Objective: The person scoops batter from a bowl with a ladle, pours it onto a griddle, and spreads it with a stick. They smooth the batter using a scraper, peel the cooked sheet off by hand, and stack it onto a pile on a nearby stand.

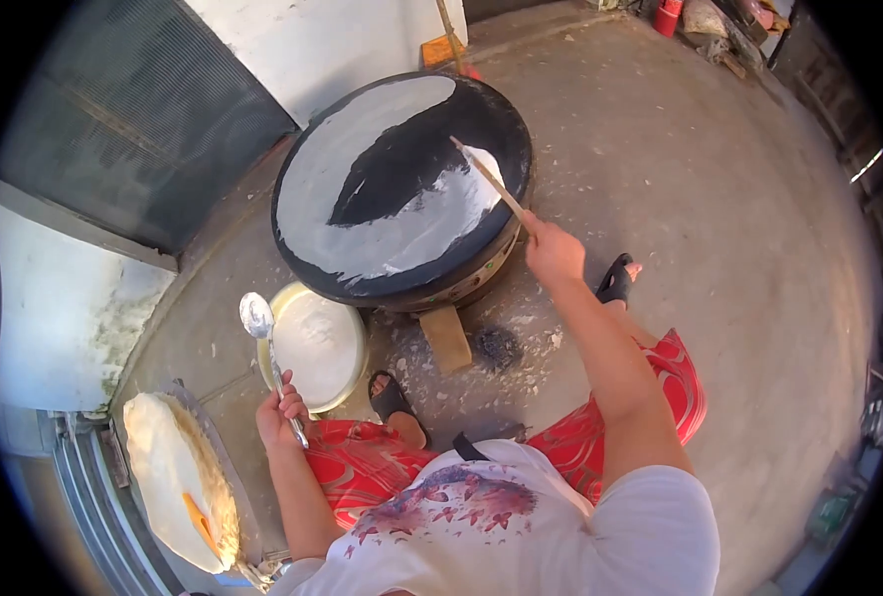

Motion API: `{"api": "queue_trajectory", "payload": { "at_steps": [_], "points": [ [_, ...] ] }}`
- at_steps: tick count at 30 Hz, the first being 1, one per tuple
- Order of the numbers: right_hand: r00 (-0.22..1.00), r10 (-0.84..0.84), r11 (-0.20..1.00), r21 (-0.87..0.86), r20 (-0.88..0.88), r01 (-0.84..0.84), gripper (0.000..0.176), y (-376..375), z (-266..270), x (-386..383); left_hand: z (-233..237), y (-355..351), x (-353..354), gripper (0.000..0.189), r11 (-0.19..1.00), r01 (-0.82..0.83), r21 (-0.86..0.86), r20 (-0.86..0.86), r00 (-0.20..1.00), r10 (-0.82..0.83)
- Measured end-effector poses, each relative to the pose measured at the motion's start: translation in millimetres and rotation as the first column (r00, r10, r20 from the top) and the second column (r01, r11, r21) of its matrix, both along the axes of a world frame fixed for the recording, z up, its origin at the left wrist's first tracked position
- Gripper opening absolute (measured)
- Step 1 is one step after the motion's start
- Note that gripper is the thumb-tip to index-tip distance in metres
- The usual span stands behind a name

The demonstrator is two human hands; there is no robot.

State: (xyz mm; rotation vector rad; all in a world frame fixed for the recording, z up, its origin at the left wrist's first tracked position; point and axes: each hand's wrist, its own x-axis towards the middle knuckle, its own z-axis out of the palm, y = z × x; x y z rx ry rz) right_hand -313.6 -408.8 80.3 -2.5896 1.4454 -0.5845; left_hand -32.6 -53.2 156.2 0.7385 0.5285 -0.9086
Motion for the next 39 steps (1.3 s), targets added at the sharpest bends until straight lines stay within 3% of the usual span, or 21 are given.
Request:
{"api": "queue_trajectory", "payload": {
  "at_steps": [2, 3, 4, 6, 7, 9, 13, 15, 16, 18, 19, 21, 25, 27, 28, 30, 32, 34, 38, 39],
  "points": [
    [0.953, -0.098, 0.958, 0.288, 0.286, 0.012, 0.043, 5.0, 1.0, 14.3, -1.9, -3.9, 0.9, 0.03, 1.0, 0.002, 0.019, 0.002, 1.0, -0.002],
    [0.952, 0.076, 0.975, 0.178, 0.296, -0.133, 0.043, 15.6, -4.6, 8.8, -0.6, -5.5, 0.4, 0.031, 1.0, -0.001, 0.012, -0.011, 1.0, 0.001],
    [0.952, 0.076, 0.975, 0.179, 0.297, -0.134, 0.043, 19.5, -4.9, -3.1, 0.7, -7.0, -0.5, 0.031, 1.0, -0.005, 0.005, -0.025, 1.0, 0.005],
    [0.901, 0.421, 0.9, 0.077, 0.103, -0.429, 0.044, 10.5, -1.7, -37.3, 3.9, -10.8, -4.5, 0.032, 1.0, -0.026, 0.008, -0.029, 0.999, 0.027],
    [0.9, 0.424, 0.899, 0.076, 0.101, -0.432, 0.044, -7.2, -7.5, -47.3, 4.6, -13.1, -5.5, 0.032, 0.999, -0.03, 0.016, -0.022, 0.999, 0.03],
    [0.978, 0.209, 0.978, 0.006, -0.003, -0.209, 0.045, -50.4, -17.4, -57.3, 3.0, -15.6, -6.5, 0.032, 0.999, -0.035, 0.033, -0.009, 0.999, 0.036],
    [0.995, 0.093, 0.986, -0.134, -0.019, -0.095, 0.049, -85.3, -2.9, 3.5, -2.3, -22.3, -4.1, 0.031, 0.998, -0.057, 0.039, -0.022, 0.998, 0.057],
    [0.969, 0.046, 0.961, 0.253, 0.245, -0.11, 0.046, -79.1, 3.6, 20.4, -3.3, -26.8, -3.8, 0.031, 0.997, -0.072, 0.039, -0.032, 0.997, 0.074],
    [0.968, 0.048, 0.961, 0.252, 0.246, -0.112, 0.046, -73.6, 7.8, 10.8, -3.7, -27.9, -2.9, 0.031, 0.995, -0.086, 0.04, -0.042, 0.995, 0.088],
    [0.891, 0.451, 0.891, 0.085, -0.058, -0.446, 0.046, -73.8, 13.3, -21.4, -2.2, -32.5, -2.1, 0.031, 0.995, -0.092, 0.024, -0.053, 0.994, 0.093],
    [0.887, 0.458, 0.888, 0.08, -0.06, -0.453, 0.046, -94.2, 4.0, -32.8, -1.6, -34.0, -4.5, 0.031, 0.995, -0.094, 0.029, -0.044, 0.994, 0.095],
    [0.969, 0.248, 0.967, 0.049, 0.011, -0.249, 0.047, -137.6, -17.7, -46.3, -2.9, -34.5, -5.4, 0.031, 0.996, -0.082, 0.04, -0.033, 0.996, 0.084],
    [0.976, 0.161, 0.977, -0.114, -0.145, -0.178, 0.047, -166.3, 0.7, 20.3, -3.9, -45.1, -5.8, 0.031, 0.994, -0.091, 0.064, -0.039, 0.995, 0.093],
    [0.982, 0.062, 0.971, 0.218, 0.178, -0.1, 0.045, -158.9, 3.5, 38.1, -5.5, -48.4, -5.3, 0.031, 0.99, -0.119, 0.082, -0.078, 0.989, 0.125],
    [0.982, 0.063, 0.971, 0.216, 0.178, -0.101, 0.045, -155.7, 5.0, 30.2, -4.8, -50.9, -5.7, 0.031, 0.99, -0.12, 0.081, -0.078, 0.989, 0.126],
    [0.914, 0.399, 0.912, 0.066, 0.08, -0.404, 0.042, -156.9, 4.6, -3.0, 0.0, -53.8, -6.7, 0.031, 0.99, -0.125, 0.069, -0.096, 0.987, 0.132],
    [0.912, 0.379, 0.92, 0.042, 0.157, -0.39, 0.042, -188.0, -15.6, -12.0, 0.2, -55.9, -8.0, 0.031, 0.989, -0.124, 0.077, -0.082, 0.988, 0.131],
    [0.976, 0.213, 0.977, -0.021, -0.042, -0.214, 0.043, -212.7, -12.1, -2.3, 2.7, -62.4, -10.5, 0.031, 0.986, -0.123, 0.112, -0.056, 0.99, 0.13],
    [0.989, 0.149, 0.988, -0.052, 0.001, -0.148, 0.043, -217.0, 3.2, 57.7, 1.0, -68.9, -8.5, 0.03, 0.984, -0.137, 0.113, -0.077, 0.986, 0.146],
    [0.98, 0.198, 0.979, 0.044, -0.001, -0.198, 0.046, -208.5, 11.4, 57.0, 2.5, -70.8, -8.7, 0.031, 0.982, -0.149, 0.116, -0.105, 0.981, 0.161]
  ]
}}
